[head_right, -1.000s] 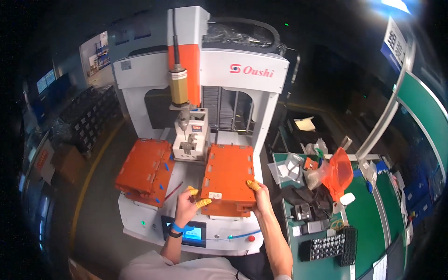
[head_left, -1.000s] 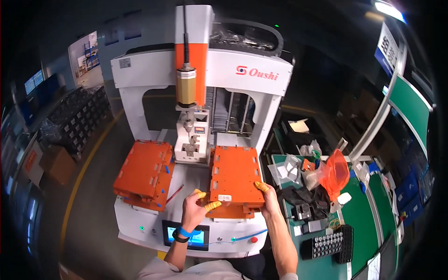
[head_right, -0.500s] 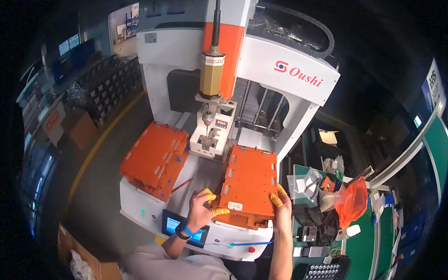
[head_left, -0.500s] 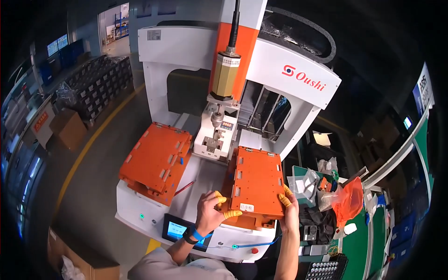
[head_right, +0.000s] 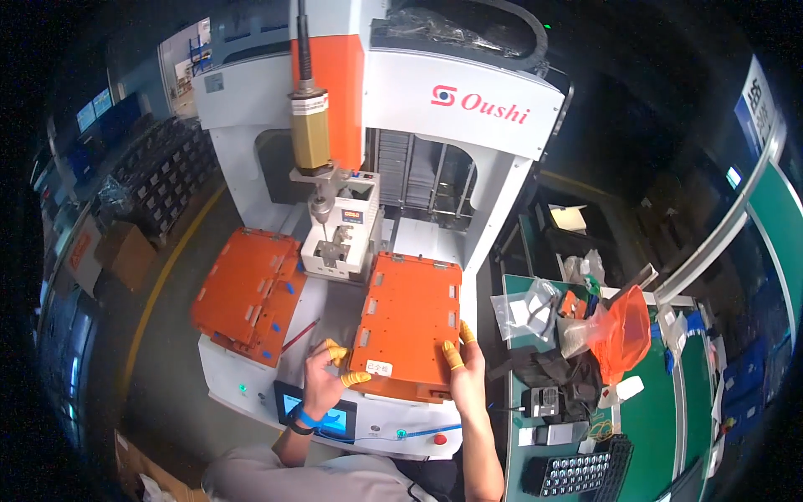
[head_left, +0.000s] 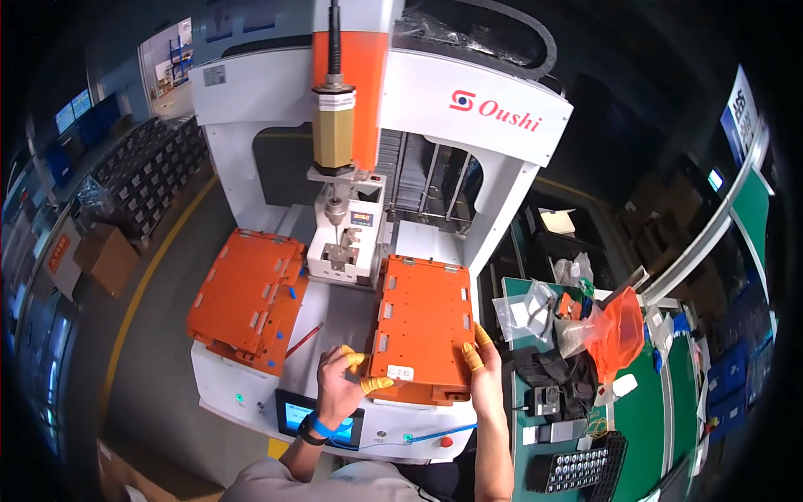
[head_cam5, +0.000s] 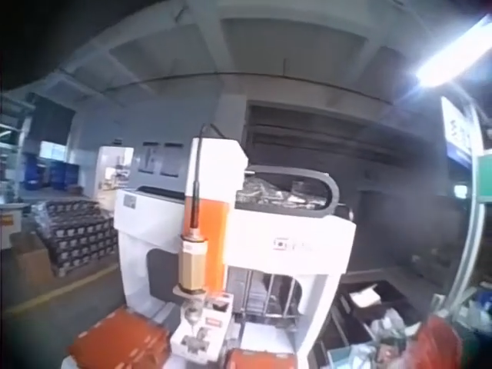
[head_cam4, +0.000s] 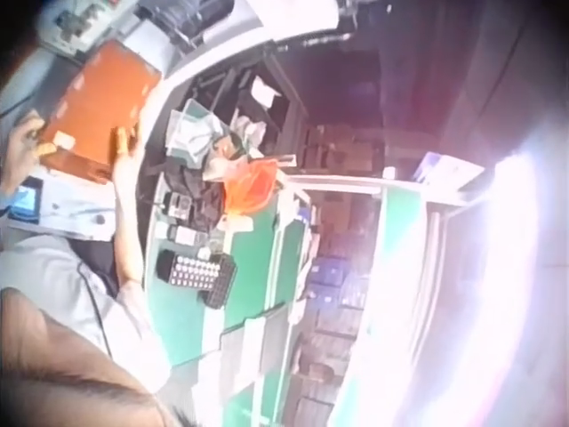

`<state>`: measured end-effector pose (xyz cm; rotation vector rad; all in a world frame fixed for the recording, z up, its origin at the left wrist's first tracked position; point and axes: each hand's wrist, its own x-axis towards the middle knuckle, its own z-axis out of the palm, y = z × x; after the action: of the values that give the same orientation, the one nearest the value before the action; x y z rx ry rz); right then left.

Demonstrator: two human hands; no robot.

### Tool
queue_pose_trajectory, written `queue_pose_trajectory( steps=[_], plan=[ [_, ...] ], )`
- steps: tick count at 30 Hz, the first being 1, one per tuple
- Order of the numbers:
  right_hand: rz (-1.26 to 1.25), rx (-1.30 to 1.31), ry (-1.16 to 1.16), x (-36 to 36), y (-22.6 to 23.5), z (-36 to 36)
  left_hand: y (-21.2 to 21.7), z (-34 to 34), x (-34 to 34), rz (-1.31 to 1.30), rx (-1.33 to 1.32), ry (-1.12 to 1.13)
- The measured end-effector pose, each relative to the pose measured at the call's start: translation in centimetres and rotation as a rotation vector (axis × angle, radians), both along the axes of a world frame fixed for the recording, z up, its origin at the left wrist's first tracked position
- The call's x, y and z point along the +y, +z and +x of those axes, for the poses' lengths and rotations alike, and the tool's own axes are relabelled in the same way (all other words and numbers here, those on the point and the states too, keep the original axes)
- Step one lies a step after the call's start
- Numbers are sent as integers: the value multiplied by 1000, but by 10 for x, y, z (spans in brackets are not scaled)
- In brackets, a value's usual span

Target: The recorder is assembling small electronic components into a fixture on an industrial assembly line, placing them into specific slots.

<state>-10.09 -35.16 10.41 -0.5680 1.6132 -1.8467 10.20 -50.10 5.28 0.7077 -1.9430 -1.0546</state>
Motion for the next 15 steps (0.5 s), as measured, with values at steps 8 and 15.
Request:
queue_pose_trajectory(
  steps=[8,15],
  plan=[
    [-278,1127,-340,59,-57,55,-5,-2,13,-65,3,116],
    [630,868,587,82,-137,71,-16,-2,17,107,11,89]
  ],
)
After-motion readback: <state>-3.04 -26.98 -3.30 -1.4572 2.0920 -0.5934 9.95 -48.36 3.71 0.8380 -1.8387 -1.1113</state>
